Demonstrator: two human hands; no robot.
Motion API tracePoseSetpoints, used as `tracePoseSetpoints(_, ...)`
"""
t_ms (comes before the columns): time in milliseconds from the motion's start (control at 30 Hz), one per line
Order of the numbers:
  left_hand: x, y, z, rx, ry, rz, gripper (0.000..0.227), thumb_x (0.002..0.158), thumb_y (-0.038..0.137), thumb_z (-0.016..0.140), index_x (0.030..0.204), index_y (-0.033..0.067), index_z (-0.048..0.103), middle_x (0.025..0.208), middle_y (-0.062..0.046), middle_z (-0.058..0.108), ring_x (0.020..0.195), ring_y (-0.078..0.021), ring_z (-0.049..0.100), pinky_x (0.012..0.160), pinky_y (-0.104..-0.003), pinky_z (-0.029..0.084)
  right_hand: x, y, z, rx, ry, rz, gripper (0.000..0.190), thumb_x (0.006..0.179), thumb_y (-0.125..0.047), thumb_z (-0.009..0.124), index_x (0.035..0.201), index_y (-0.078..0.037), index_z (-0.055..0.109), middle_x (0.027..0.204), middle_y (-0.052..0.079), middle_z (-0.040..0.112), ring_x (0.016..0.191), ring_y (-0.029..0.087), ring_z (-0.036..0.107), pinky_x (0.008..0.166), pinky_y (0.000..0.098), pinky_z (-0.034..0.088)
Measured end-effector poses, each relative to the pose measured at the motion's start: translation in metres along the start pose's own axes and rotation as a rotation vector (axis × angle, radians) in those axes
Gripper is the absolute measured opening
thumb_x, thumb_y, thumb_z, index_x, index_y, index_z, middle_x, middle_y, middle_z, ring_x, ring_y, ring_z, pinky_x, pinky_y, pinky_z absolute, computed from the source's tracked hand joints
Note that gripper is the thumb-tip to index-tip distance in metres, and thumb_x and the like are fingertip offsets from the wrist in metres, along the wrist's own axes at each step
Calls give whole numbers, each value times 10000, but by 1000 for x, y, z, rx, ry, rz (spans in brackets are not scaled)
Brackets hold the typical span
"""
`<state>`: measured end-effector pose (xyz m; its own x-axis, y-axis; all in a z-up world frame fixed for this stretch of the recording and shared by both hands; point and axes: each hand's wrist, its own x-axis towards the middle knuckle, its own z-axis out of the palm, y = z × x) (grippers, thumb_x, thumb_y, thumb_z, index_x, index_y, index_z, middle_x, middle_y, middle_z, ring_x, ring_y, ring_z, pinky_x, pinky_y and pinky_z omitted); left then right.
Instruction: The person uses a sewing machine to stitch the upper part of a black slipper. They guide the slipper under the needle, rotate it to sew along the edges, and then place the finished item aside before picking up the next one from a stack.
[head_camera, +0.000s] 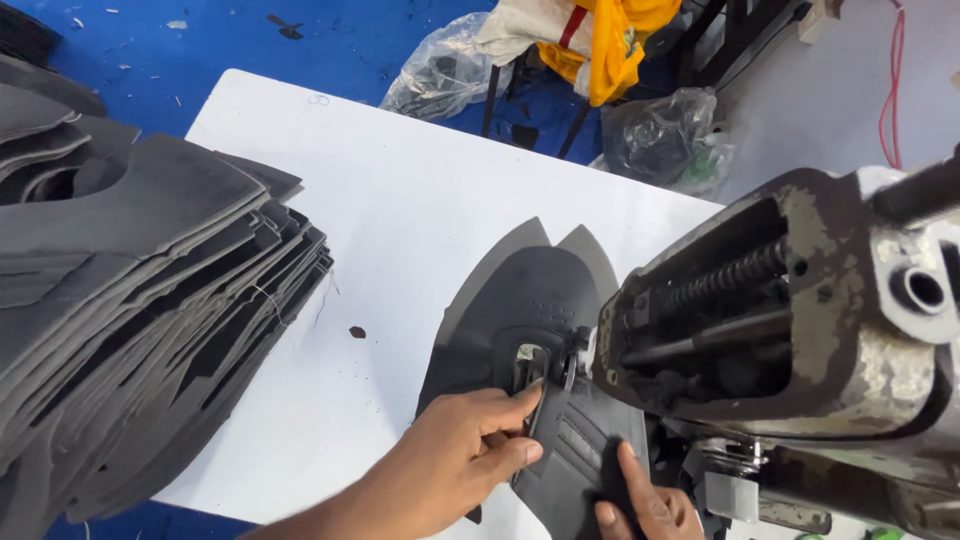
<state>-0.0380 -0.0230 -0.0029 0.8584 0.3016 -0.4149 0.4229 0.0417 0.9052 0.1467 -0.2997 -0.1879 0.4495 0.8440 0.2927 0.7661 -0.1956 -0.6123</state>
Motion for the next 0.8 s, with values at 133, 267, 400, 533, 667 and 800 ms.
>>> tracePoseSetpoints(133,6,-7,0,-68,-26,46,558,946,194,675,1456,23,528,860,-61,645,697,-75,582,615,-254,497,15,-13,-14,141,-63,43,612,823,-155,782,1398,-80,585,447,-60,462,393,56,394,424,270,309)
tracePoseSetpoints(267,13,-5,0,-82,-25,61,586,939,176,677,1464,-2,490,874,-52,669,705,-70,609,633,-251,519,36,-46,-26,75,-62,97,615,814,-142,796,1409,-128,640,409,7,444,387,114,377,455,303,315)
tracePoseSetpoints(400,22,-4,-3,-135,-45,72,583,942,158,665,1469,-20,492,803,-45,652,662,-75,591,612,-270,518,59,-96,-36,-68,81,275,527,844,-121,744,1363,-155,663,745,52,661,678,115,568,714,283,493)
tracePoseSetpoints(533,34,0,-8,-117,-50,118,516,946,143,656,1418,-51,579,753,-35,660,645,-62,588,608,-258,527,71,-105,-36,38,167,320,494,916,-68,721,1405,-121,670,771,72,661,780,140,605,1040,320,386)
tracePoseSetpoints(667,45,1,-13,-91,-67,139,523,952,125,658,1434,-60,570,724,-54,655,624,-77,566,596,-259,519,91,-113,-43,-7,159,383,451,866,-62,719,1312,-130,715,892,104,768,858,176,713,887,313,496)
tracePoseSetpoints(800,56,3,-18,-140,-92,145,596,943,70,646,1486,-64,441,769,-51,672,646,-91,618,635,-265,564,92,-95,-41,-82,243,287,253,888,-112,764,1136,-64,760,1040,130,772,1080,228,721,1009,365,507)
